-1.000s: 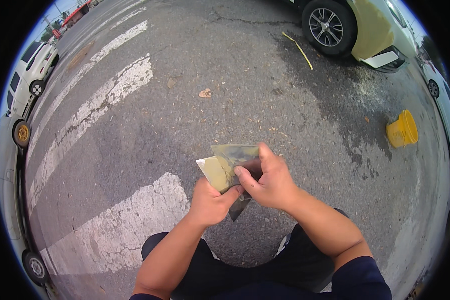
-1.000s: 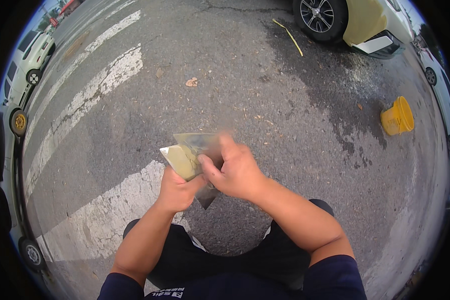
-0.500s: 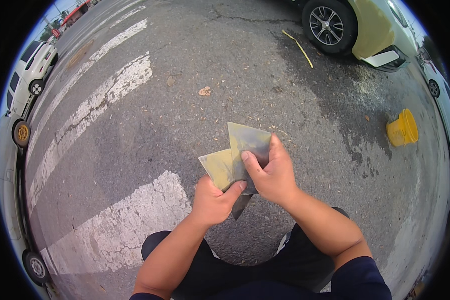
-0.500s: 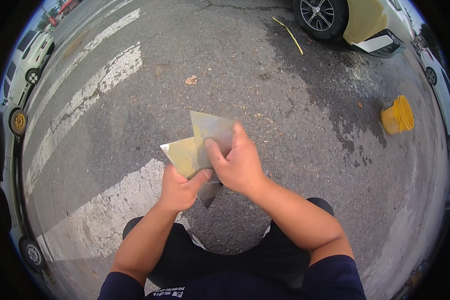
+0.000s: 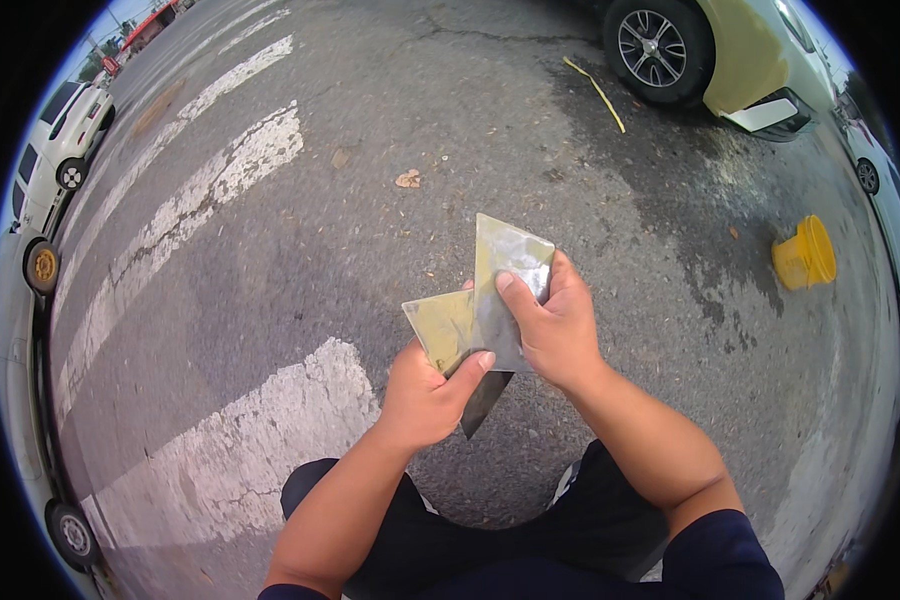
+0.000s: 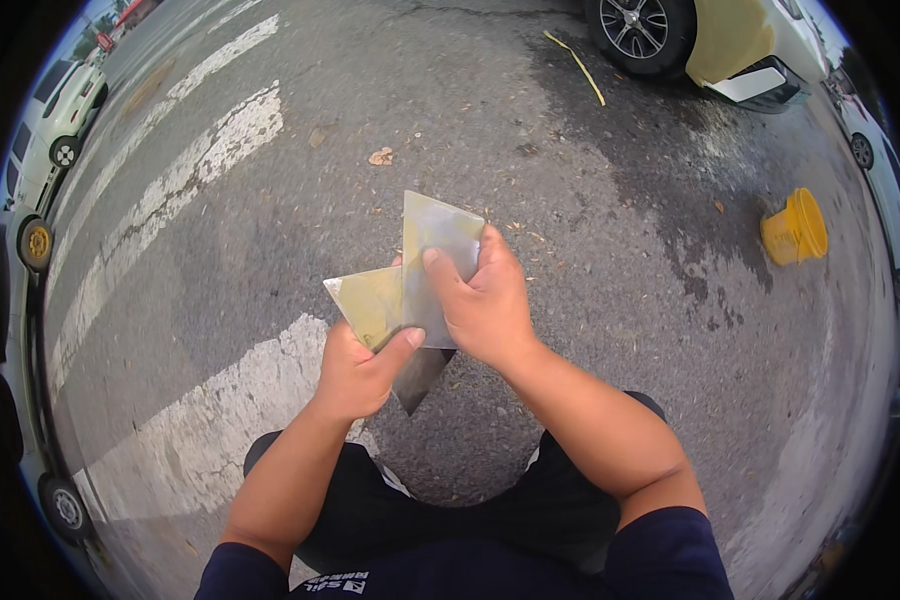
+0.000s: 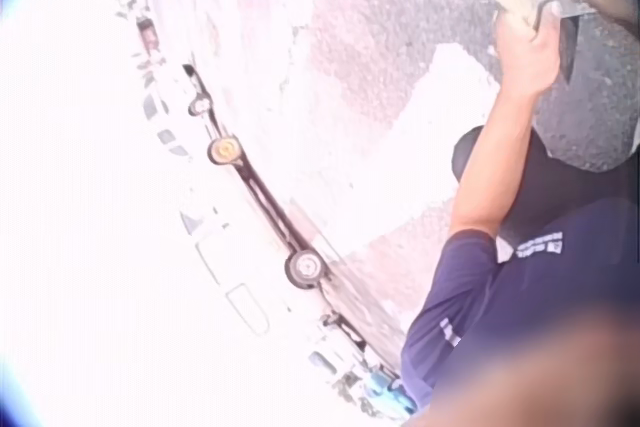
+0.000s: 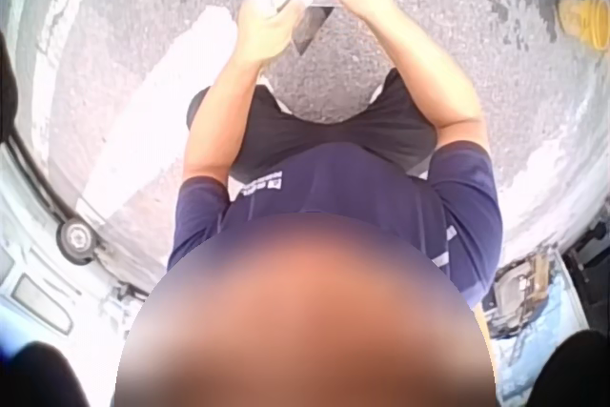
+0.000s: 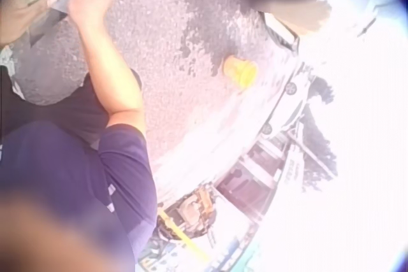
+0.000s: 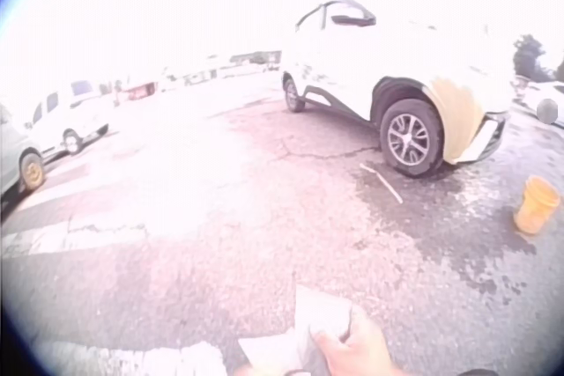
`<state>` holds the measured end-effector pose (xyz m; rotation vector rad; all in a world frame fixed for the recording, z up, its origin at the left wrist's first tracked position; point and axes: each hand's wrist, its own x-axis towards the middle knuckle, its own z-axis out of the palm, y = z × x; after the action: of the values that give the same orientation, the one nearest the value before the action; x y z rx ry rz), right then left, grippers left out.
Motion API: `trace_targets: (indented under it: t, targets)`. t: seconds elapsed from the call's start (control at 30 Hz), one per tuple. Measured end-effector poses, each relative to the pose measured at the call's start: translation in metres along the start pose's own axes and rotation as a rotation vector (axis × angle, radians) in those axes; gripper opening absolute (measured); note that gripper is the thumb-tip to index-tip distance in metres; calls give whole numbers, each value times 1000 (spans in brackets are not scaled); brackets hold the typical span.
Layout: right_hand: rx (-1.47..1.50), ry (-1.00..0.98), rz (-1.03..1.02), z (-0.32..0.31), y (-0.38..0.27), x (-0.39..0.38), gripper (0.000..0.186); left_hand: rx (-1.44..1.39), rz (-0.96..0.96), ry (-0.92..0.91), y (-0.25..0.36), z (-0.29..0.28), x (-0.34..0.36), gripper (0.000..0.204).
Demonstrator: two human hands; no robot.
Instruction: The person applies beige body filler to the front bumper of a white car using a yellow plastic spreader and a metal mixing palette. They spread the filler over the bumper surface, then scrape excess filler back onto the palette and mix it with a hardener from a small can.
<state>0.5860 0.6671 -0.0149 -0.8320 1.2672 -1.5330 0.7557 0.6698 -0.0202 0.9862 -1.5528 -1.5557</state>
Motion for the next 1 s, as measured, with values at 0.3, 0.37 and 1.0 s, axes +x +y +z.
trace_targets:
  t: [0.3, 0.37, 1.0]
  targets:
    - [-409, -124, -219, -8, 0, -6, 31, 131, 48, -38, 4, -1, -5, 29]
    - [-405, -163, -234, -8, -1, -6, 32, 109, 59, -37, 1, -2, -4, 29]
    - [-425, -312, -215, -12, -15, -8, 32, 127, 28, -138, -6, -5, -5, 27]
